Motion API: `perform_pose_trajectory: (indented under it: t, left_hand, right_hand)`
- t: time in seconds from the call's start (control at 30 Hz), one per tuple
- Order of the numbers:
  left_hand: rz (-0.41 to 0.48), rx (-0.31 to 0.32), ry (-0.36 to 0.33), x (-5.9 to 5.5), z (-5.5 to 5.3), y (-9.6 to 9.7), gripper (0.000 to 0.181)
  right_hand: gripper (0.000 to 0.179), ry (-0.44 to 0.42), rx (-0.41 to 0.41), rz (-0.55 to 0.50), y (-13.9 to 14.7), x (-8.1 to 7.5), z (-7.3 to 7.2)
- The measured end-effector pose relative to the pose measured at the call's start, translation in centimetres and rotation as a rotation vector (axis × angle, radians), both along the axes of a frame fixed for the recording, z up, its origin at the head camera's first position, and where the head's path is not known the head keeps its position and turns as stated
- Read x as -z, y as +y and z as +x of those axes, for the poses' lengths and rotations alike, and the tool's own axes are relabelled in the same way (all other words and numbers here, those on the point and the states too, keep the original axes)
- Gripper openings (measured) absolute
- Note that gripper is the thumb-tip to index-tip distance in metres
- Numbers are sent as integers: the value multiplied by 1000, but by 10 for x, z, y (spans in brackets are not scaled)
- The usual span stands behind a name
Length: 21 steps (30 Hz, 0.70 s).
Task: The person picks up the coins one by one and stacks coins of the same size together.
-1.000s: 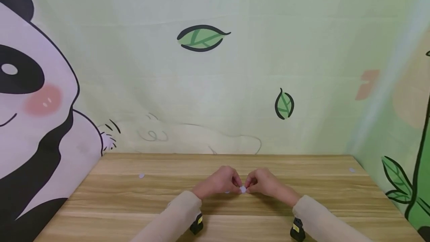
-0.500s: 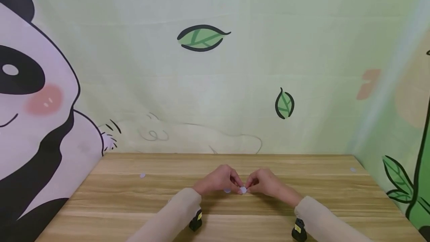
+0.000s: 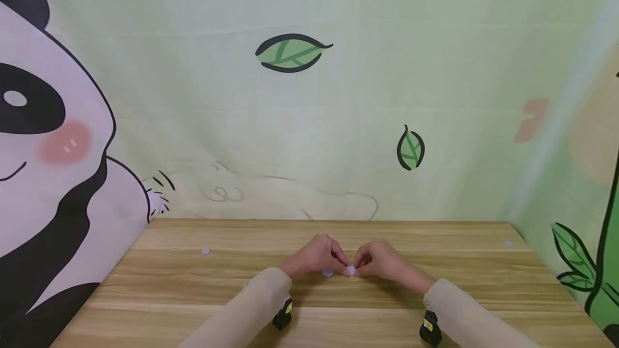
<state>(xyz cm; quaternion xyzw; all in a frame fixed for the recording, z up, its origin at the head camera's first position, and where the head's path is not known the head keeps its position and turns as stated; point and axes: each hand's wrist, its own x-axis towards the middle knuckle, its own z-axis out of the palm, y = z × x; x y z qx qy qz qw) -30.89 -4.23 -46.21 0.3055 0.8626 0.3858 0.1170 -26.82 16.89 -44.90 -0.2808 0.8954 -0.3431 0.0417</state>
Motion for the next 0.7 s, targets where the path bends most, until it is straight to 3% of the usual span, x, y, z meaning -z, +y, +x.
perform_pose_trajectory:
  t: [0.2,0.7]
  left_hand:
    - [-11,-26,17,0,1,1,11]
    - [-8,-26,-41,0,3,0,10]
  right_hand:
    - [9,-3,6,6,0,0,-1]
    - [8,2,-31,-25,1,4,-4]
